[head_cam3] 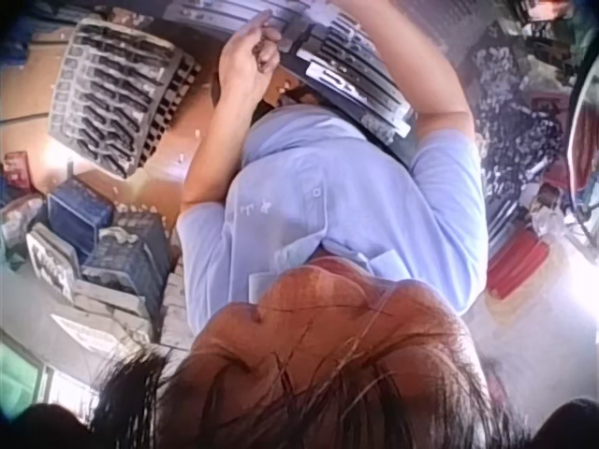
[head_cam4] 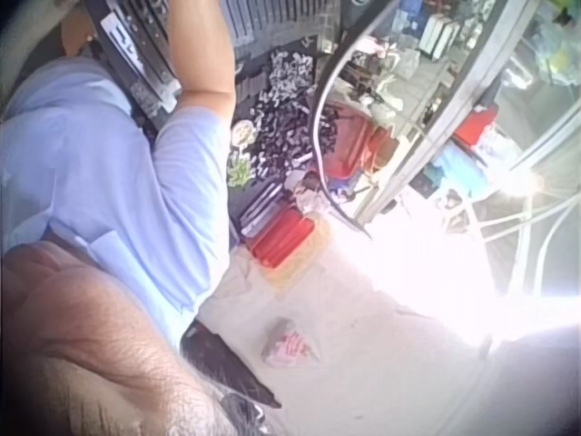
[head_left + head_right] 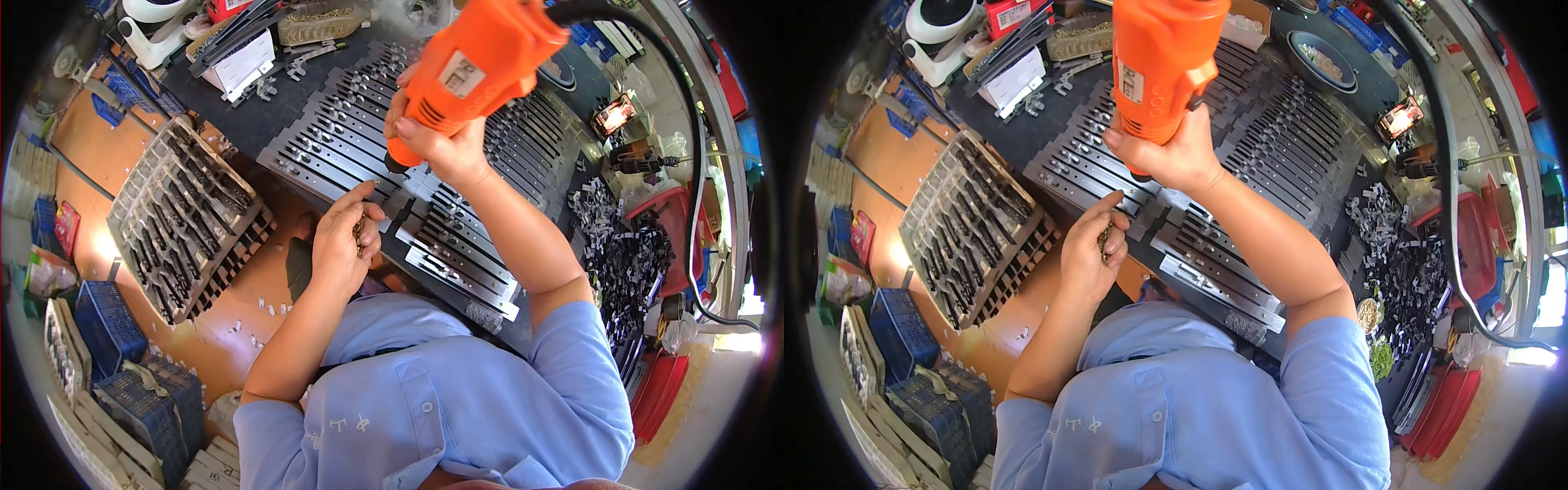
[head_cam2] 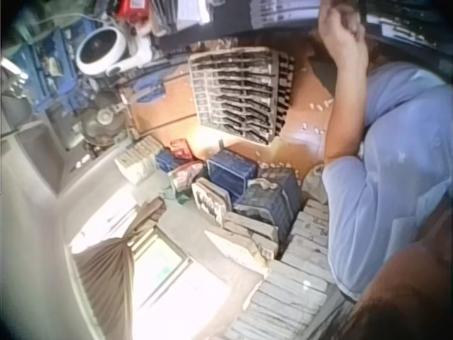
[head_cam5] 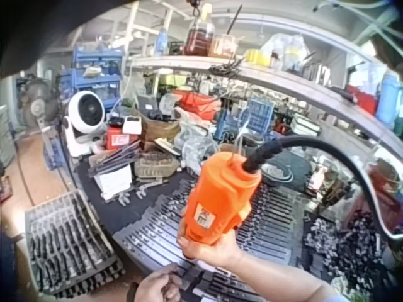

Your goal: Assembling small plastic components onto metal strips using an electric screwdriver.

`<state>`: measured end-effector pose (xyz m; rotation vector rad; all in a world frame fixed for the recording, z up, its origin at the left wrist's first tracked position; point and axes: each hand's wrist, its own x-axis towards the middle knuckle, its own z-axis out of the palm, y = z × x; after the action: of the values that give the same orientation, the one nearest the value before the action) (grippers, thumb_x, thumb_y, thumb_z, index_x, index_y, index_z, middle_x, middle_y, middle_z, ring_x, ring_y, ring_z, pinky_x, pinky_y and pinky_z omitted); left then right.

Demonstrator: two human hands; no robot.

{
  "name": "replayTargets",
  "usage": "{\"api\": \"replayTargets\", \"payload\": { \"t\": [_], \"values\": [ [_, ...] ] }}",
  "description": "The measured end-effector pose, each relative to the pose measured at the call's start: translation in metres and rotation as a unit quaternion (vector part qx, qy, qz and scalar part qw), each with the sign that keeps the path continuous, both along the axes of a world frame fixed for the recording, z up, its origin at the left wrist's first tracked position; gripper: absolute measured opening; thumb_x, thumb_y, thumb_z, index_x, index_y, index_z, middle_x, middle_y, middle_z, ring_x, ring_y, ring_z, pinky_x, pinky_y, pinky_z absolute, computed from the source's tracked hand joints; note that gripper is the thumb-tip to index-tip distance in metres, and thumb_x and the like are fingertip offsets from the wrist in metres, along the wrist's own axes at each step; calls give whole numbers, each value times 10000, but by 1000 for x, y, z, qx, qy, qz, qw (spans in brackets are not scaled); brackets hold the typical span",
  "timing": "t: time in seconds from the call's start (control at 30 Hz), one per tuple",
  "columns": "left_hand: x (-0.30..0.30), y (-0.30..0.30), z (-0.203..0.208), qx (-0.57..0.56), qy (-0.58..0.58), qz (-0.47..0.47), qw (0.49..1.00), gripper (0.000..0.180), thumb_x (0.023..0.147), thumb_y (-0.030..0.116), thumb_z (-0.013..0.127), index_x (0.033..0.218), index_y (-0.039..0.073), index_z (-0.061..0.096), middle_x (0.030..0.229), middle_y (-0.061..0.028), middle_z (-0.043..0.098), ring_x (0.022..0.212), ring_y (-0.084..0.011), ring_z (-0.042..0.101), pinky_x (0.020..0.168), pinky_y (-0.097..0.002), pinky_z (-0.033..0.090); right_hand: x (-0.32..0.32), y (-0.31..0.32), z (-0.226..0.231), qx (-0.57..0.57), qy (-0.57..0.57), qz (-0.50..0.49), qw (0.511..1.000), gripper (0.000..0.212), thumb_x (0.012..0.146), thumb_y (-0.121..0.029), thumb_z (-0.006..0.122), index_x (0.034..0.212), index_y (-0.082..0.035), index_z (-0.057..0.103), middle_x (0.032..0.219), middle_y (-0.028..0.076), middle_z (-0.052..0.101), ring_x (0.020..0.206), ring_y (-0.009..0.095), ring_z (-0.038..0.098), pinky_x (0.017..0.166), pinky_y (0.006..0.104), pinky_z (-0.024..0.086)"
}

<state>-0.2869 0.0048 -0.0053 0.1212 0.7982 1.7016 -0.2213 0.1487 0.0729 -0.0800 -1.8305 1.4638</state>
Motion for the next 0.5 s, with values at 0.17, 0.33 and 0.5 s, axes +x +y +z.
{"api": "replayTargets", "payload": {
  "t": [0.17,0.33,0.5],
  "values": [
    [2,-4,-4,-10,27,38,999,204,856,222,466,954,43,469,703,-54,500,461,-48,349,373,-167,265,-5,2,-12,18,-18,-18,1000,382,641,21,605,971,17,413,658,80,498,589,163,511,546,280,451],
    [-5,-5,-14,-15,20,29,999,159,818,191,544,775,45,498,645,-29,501,443,-37,347,357,-175,271,-7,4,-16,34,-18,-28,999,375,636,19,606,961,18,419,653,83,504,580,162,514,533,275,450],
    [-9,-3,-9,-25,31,51,998,121,776,162,595,769,49,549,686,-20,513,449,-33,364,354,-160,263,-8,4,-16,36,-25,-31,999,361,628,21,588,951,18,427,654,80,507,573,159,516,529,269,445]
  ]
}}
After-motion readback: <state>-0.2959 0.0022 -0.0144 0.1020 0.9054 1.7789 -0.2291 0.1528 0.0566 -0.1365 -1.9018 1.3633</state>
